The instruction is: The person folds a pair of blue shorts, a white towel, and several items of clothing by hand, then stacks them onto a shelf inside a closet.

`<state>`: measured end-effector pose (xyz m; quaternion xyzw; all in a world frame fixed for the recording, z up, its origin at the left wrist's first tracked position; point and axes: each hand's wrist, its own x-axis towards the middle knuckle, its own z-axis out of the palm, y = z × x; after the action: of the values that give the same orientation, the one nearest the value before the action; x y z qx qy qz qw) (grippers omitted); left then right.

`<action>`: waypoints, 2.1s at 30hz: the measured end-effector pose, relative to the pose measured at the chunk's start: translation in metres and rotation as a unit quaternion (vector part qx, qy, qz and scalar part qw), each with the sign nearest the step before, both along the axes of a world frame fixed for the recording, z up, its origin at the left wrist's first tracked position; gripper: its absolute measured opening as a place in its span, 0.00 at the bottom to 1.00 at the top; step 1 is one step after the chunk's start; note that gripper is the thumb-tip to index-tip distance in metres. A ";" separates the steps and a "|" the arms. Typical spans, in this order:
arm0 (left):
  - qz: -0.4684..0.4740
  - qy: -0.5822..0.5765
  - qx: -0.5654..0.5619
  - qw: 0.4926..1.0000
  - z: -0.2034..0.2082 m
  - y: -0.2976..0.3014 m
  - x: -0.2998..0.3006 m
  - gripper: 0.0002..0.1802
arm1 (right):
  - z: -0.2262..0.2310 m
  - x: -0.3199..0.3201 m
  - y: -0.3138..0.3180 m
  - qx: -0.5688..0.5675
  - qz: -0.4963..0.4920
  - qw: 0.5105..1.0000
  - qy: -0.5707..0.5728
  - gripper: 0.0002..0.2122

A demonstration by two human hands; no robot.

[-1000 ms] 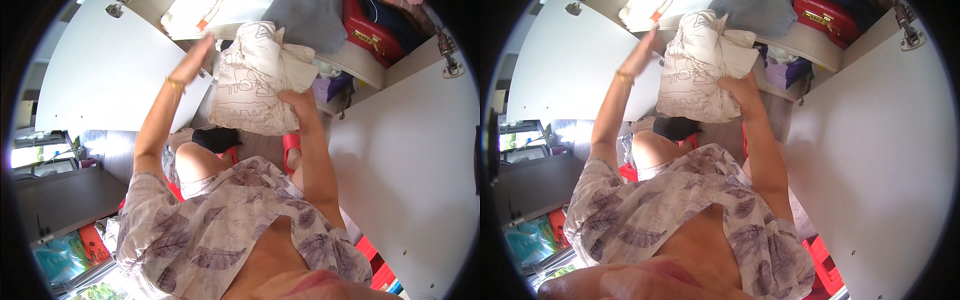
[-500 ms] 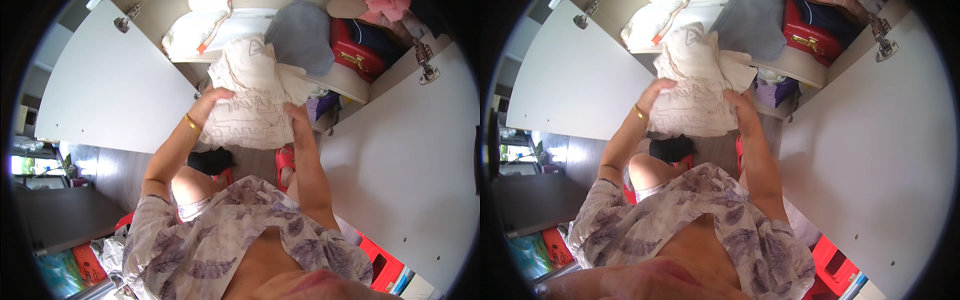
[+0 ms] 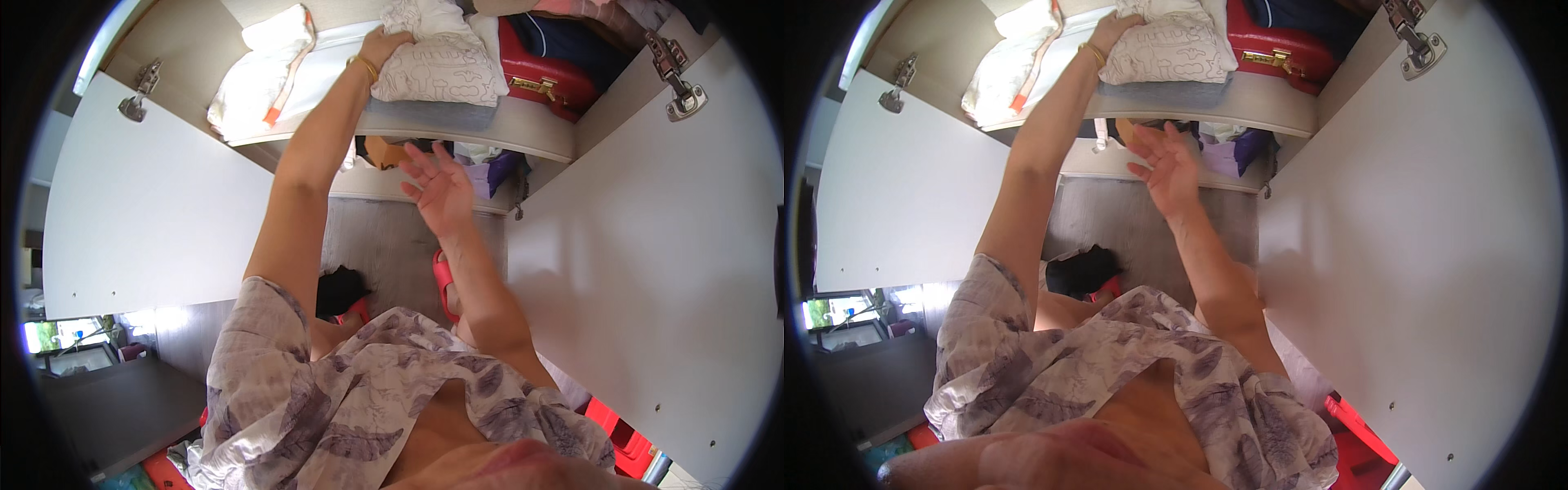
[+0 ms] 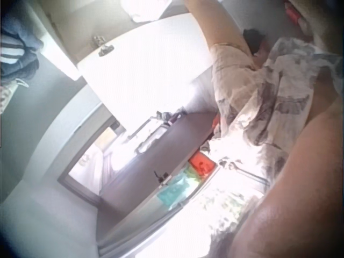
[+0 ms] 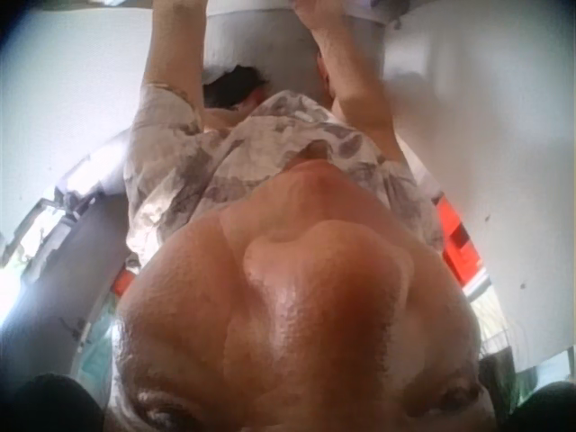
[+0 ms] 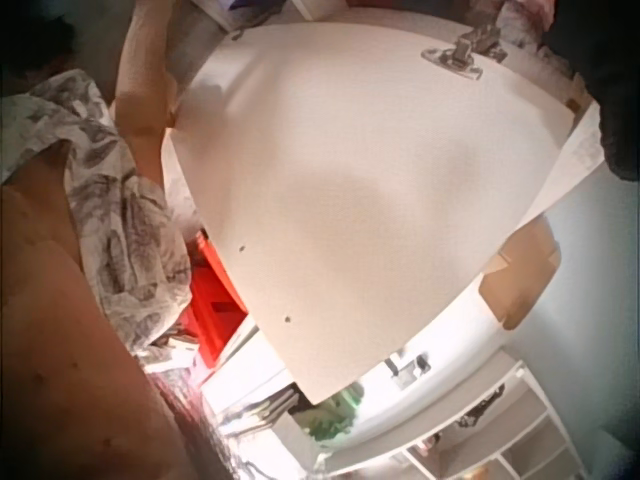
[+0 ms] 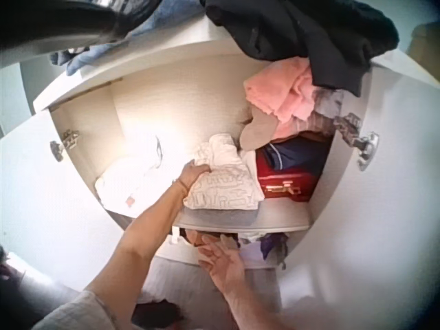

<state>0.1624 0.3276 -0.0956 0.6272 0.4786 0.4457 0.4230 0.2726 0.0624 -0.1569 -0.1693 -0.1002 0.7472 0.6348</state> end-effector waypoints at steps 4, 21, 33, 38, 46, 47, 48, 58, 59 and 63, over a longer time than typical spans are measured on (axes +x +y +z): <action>-0.064 0.069 -0.132 0.987 0.019 0.028 0.007 0.29 | 0.002 -0.003 0.000 -0.001 0.008 1.000 -0.028 0.17; -0.118 0.572 0.301 0.754 0.043 -0.046 0.071 0.26 | -0.002 0.002 -0.002 -0.018 0.001 0.996 -0.090 0.22; -0.099 0.589 0.464 0.654 0.014 -0.121 0.025 0.43 | 0.007 0.025 0.022 0.083 -0.125 0.987 -0.063 0.29; -0.089 0.577 0.510 0.632 0.006 -0.103 0.029 0.44 | 0.016 0.016 0.024 0.060 -0.142 0.970 -0.188 0.29; -0.082 0.554 0.511 0.652 -0.003 -0.111 0.029 0.37 | 0.003 0.028 0.031 0.010 -0.194 0.971 -0.143 0.29; -0.087 0.546 0.500 0.666 0.000 -0.115 0.030 0.34 | 0.005 0.030 0.031 -0.012 -0.211 0.971 -0.110 0.29; -0.085 0.545 0.499 0.668 0.004 -0.117 0.031 0.34 | 0.005 0.029 0.030 -0.012 -0.210 0.971 -0.113 0.29; -0.027 0.518 0.197 0.832 0.074 -0.060 0.084 0.31 | 0.019 0.021 0.024 -0.009 -0.232 0.955 -0.184 0.28; -0.042 0.520 0.186 0.833 0.067 -0.048 0.086 0.33 | 0.019 0.022 0.024 -0.014 -0.224 0.957 -0.184 0.28; -0.065 0.577 0.125 0.805 0.078 -0.035 0.097 0.33 | 0.014 0.032 0.025 0.013 -0.185 0.970 -0.156 0.29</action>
<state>0.2598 0.2926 -0.0176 0.8459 0.5324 0.0294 0.0149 0.3046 0.0875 -0.1432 -0.2910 -0.1740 0.5797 0.7409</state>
